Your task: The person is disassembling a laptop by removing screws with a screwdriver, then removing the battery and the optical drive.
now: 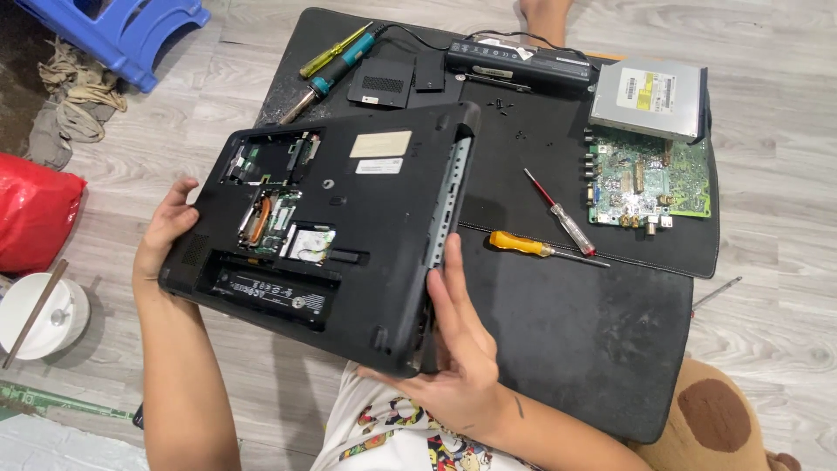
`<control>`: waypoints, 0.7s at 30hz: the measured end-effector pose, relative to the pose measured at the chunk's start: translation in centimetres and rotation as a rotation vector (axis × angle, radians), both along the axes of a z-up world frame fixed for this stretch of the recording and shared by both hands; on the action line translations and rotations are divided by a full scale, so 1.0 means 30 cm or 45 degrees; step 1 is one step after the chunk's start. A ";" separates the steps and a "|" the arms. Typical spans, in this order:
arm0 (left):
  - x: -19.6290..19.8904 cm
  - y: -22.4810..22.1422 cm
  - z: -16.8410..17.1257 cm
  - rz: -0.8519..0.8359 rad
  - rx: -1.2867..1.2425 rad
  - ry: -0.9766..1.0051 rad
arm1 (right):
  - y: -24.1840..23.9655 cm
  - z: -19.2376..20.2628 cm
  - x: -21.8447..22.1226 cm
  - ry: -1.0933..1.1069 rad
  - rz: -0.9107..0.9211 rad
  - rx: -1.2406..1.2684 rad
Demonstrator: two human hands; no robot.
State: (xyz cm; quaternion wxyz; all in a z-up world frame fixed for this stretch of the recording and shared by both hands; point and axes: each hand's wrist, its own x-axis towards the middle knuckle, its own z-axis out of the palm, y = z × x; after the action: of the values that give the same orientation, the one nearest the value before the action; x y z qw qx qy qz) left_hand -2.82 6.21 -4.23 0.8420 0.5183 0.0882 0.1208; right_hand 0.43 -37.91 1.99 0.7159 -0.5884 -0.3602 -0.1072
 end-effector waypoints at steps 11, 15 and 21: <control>-0.025 0.052 -0.053 -0.012 0.517 0.122 | -0.130 -0.241 0.078 -0.036 -0.163 -0.422; -0.022 0.021 -0.006 -0.011 0.634 0.167 | -0.140 -0.283 0.070 -0.032 -0.214 -0.504; -0.006 -0.022 0.019 -0.039 0.831 0.230 | -0.146 -0.306 0.068 -0.238 -0.290 -0.855</control>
State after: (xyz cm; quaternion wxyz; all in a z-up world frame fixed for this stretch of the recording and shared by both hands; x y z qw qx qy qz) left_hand -3.01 5.54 -3.66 0.6221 0.7704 0.1113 0.0837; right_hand 2.47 -42.30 -7.18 0.4304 -0.8147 -0.3712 -0.1152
